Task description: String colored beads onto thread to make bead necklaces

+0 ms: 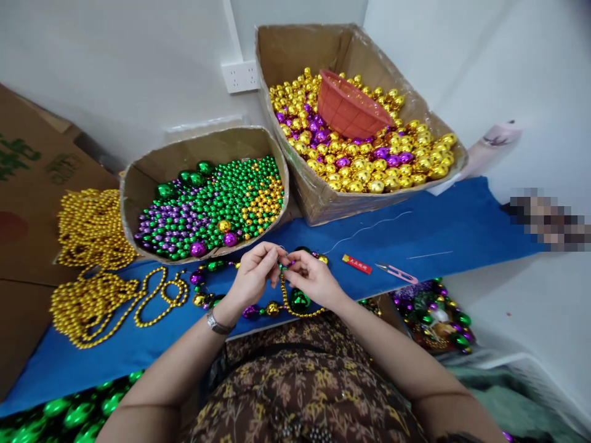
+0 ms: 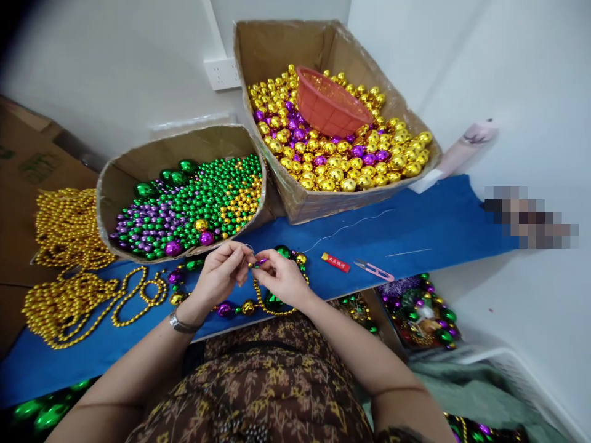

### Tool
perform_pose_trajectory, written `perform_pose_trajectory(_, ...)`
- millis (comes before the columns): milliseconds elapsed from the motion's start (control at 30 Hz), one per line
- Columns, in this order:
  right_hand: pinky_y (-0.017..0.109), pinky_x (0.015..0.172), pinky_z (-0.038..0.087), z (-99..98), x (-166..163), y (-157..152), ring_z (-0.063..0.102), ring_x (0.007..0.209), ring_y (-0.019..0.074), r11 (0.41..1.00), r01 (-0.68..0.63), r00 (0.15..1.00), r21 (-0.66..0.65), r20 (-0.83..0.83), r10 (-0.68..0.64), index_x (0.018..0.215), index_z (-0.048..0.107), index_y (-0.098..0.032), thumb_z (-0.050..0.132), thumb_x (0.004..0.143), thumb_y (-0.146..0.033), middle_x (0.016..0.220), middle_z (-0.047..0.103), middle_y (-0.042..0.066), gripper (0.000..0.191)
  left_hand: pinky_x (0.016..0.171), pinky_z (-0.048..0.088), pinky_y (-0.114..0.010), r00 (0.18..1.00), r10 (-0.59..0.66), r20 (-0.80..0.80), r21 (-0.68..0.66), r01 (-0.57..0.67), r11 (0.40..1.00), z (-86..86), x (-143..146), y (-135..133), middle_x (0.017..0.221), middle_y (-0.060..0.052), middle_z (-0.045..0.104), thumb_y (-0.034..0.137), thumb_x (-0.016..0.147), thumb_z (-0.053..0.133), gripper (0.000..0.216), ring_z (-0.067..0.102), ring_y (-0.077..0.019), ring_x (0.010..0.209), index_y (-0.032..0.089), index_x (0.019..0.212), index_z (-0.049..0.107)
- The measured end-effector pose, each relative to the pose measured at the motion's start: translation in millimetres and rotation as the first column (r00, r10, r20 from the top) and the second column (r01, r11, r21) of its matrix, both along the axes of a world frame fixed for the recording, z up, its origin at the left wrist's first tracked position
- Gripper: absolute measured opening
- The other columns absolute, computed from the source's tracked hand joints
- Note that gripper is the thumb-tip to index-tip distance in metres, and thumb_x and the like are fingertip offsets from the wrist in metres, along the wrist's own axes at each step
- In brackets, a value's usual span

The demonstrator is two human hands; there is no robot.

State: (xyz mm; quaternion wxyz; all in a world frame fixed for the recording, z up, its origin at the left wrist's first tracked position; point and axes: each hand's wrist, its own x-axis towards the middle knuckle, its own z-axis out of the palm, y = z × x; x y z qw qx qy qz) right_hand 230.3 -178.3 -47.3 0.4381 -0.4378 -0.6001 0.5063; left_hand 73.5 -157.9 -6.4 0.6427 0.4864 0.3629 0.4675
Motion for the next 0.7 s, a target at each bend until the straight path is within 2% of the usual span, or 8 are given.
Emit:
perform_pose_trajectory(67, 0.024, 0.061, 0.049, 1.7, -5.6, 2.6, 0.064, 0.065, 0.0130, 0.992, 0.054, 0.986, 0.114, 0.152, -0.071, 0.105, 0.058, -0.022, 0.057, 0.089, -0.032, 0.076, 0.068, -0.001, 0.019, 0.038, 0.037, -0.018, 0.999, -0.034, -0.031, 0.024, 0.034, 0.999, -2.1, 0.8, -2.1, 0.060, 0.002, 0.058, 0.039, 0.087, 0.062, 0.024, 0.045, -0.0057, 0.039, 0.015, 0.086, 0.062)
perform_pose_trajectory(167, 0.025, 0.069, 0.048, 3.9, -9.8, 7.2, 0.065, 0.074, 0.0152, 0.951, 0.079, 0.920, 0.300, 0.345, -0.186, 0.099, 0.062, -0.022, 0.052, 0.092, -0.028, 0.081, 0.070, 0.001, 0.014, 0.039, 0.035, -0.018, 0.995, -0.075, -0.065, 0.033, 0.077, 0.996, -4.7, 0.7, -4.9, 0.054, 0.004, 0.053, 0.038, 0.089, 0.060, 0.024, 0.045, -0.0060, 0.039, 0.015, 0.085, 0.061)
perform_pose_trajectory(267, 0.025, 0.075, 0.048, 4.5, -6.7, 7.9, 0.065, 0.083, 0.0163, 0.908, 0.081, 0.888, 0.410, 0.385, -0.253, 0.097, 0.065, -0.022, 0.048, 0.095, -0.027, 0.089, 0.070, 0.004, 0.018, 0.038, 0.036, -0.019, 0.997, -0.048, -0.066, 0.025, 0.049, 0.998, -5.4, -0.5, -4.6, 0.063, 0.001, 0.060, 0.039, 0.088, 0.060, 0.024, 0.045, -0.0057, 0.040, 0.015, 0.087, 0.061)
perform_pose_trajectory(367, 0.025, 0.070, 0.047, 7.8, 2.8, 5.0, 0.061, 0.074, 0.0143, 0.901, 0.108, 0.905, 0.420, 0.333, -0.264, 0.092, 0.067, -0.022, 0.051, 0.094, -0.030, 0.084, 0.066, 0.004, 0.019, 0.039, 0.038, -0.019, 0.998, 0.005, -0.062, 0.035, -0.003, 0.999, -4.7, -2.7, -1.1, 0.072, -0.001, 0.064, 0.040, 0.087, 0.061, 0.025, 0.046, -0.0054, 0.041, 0.015, 0.087, 0.062)
perform_pose_trajectory(467, 0.024, 0.062, 0.046, 14.0, 14.2, 3.4, 0.057, 0.064, 0.0118, 0.921, 0.087, 0.936, 0.379, 0.286, -0.206, 0.085, 0.067, -0.021, 0.057, 0.091, -0.033, 0.080, 0.062, 0.002, 0.017, 0.039, 0.039, -0.019, 0.994, 0.036, -0.103, 0.073, -0.028, 0.997, -4.6, -5.5, 2.7, 0.073, -0.002, 0.065, 0.041, 0.087, 0.062, 0.027, 0.046, -0.0055, 0.042, 0.014, 0.087, 0.063)
perform_pose_trajectory(600, 0.024, 0.059, 0.044, 18.3, 22.9, 5.6, 0.056, 0.065, 0.0121, 0.938, 0.062, 0.951, 0.340, 0.266, -0.160, 0.080, 0.067, -0.021, 0.059, 0.090, -0.033, 0.077, 0.060, 0.001, 0.018, 0.042, 0.041, -0.019, 0.978, 0.042, -0.205, 0.139, -0.013, 0.990, -6.4, -8.1, 4.1, 0.072, -0.003, 0.066, 0.042, 0.088, 0.061, 0.027, 0.048, -0.0059, 0.044, 0.014, 0.088, 0.064)
perform_pose_trajectory(700, 0.025, 0.062, 0.045, 18.0, 21.8, 5.7, 0.057, 0.068, 0.0130, 0.934, 0.072, 0.950, 0.350, 0.262, -0.172, 0.080, 0.065, -0.021, 0.058, 0.090, -0.032, 0.079, 0.061, 0.002, 0.017, 0.042, 0.041, -0.019, 0.981, 0.030, -0.194, 0.132, -0.004, 0.991, -6.6, -7.0, 2.8, 0.072, -0.003, 0.066, 0.041, 0.089, 0.059, 0.027, 0.047, -0.0060, 0.045, 0.015, 0.088, 0.064)
